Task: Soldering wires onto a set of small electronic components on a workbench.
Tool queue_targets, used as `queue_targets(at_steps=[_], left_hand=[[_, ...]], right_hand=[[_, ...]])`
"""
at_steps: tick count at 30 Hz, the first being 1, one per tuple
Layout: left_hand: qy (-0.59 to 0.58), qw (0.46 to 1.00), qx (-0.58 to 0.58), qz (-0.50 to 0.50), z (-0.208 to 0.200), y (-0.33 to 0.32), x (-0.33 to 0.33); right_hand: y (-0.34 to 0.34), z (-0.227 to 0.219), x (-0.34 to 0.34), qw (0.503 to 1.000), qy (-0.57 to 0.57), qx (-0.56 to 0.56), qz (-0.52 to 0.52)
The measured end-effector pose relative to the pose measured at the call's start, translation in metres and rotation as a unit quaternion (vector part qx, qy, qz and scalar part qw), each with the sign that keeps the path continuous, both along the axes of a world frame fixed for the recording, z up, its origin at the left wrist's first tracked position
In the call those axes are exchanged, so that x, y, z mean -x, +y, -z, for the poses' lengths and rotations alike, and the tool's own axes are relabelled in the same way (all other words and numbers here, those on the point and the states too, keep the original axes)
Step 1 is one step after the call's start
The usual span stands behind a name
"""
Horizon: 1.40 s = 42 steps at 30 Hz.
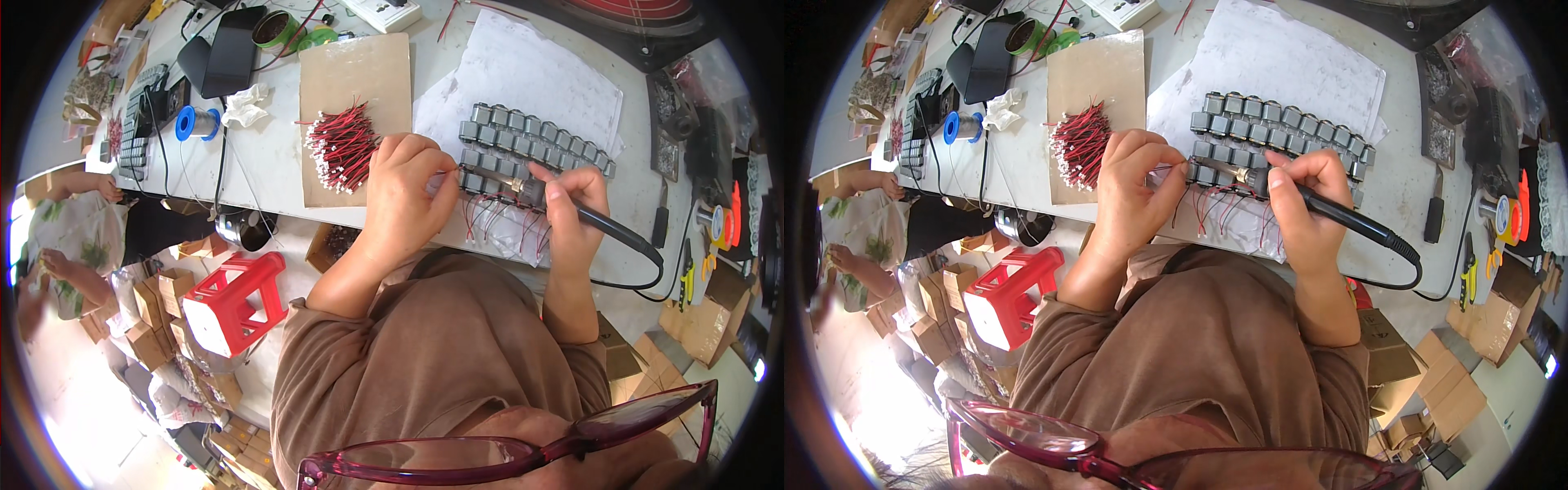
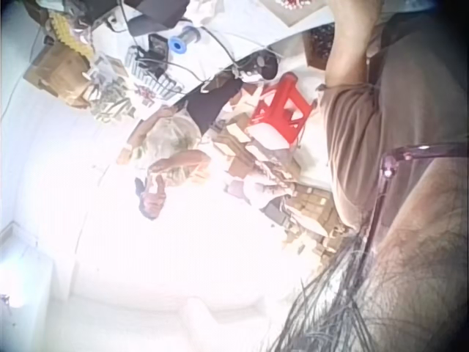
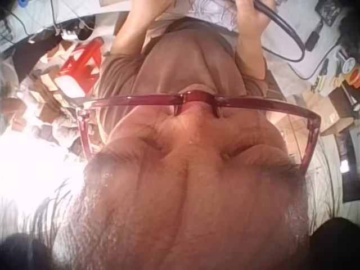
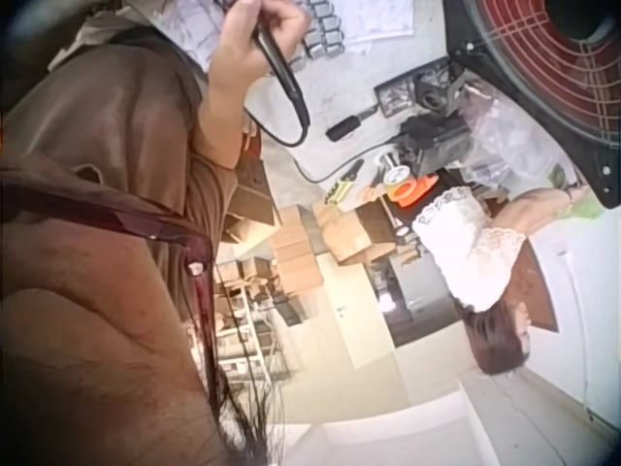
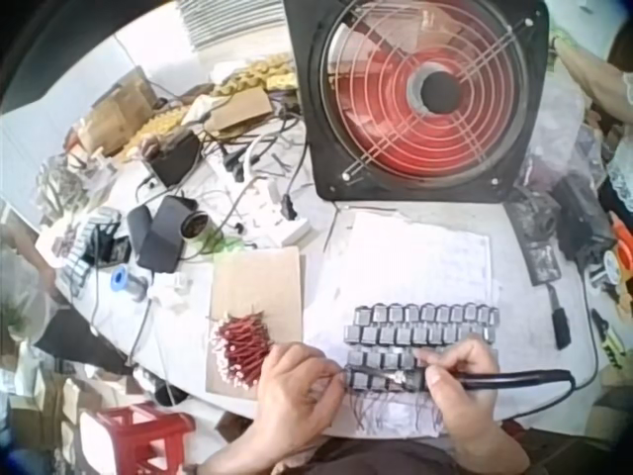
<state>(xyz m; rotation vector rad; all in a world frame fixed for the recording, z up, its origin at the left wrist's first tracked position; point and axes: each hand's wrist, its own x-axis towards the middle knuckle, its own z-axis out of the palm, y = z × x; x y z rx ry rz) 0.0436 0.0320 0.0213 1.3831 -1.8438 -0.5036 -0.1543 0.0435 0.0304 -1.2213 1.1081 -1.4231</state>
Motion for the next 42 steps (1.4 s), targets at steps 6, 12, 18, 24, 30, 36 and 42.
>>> queue_targets(at_steps=[6, 12, 18, 24, 30, 36, 42], left_hand=[[-0.006, 1.000, 0.007, -0.001, 0.000, 0.000, 0.001], [-0.013, 1.000, 0.009, -0.006, 0.000, 0.000, 0.002], [-0.013, 1.000, 0.018, -0.006, 0.000, -0.001, 0.003], [-0.028, 0.999, 0.021, -0.011, 0.000, 0.000, 0.003], [-0.051, 0.998, 0.028, -0.019, -0.002, 0.001, 0.004], [-0.061, 0.994, 0.090, -0.002, -0.007, 0.002, 0.007], [-0.050, 0.997, 0.056, 0.024, -0.008, -0.001, 0.011]], right_hand=[[0.000, 0.001, -0.001, 1.000, 0.010, 0.002, 0.003], [0.000, 0.003, 0.000, 1.000, -0.005, 0.015, 0.010], [0.002, 0.004, 0.005, 1.000, -0.003, 0.010, 0.018], [0.004, 0.002, 0.010, 1.000, -0.004, 0.011, 0.022], [0.005, 0.003, 0.013, 1.000, -0.009, 0.012, 0.021], [0.005, 0.004, 0.013, 1.000, -0.013, 0.008, 0.026], [0.006, 0.006, 0.014, 1.000, -0.006, 0.017, 0.013]])
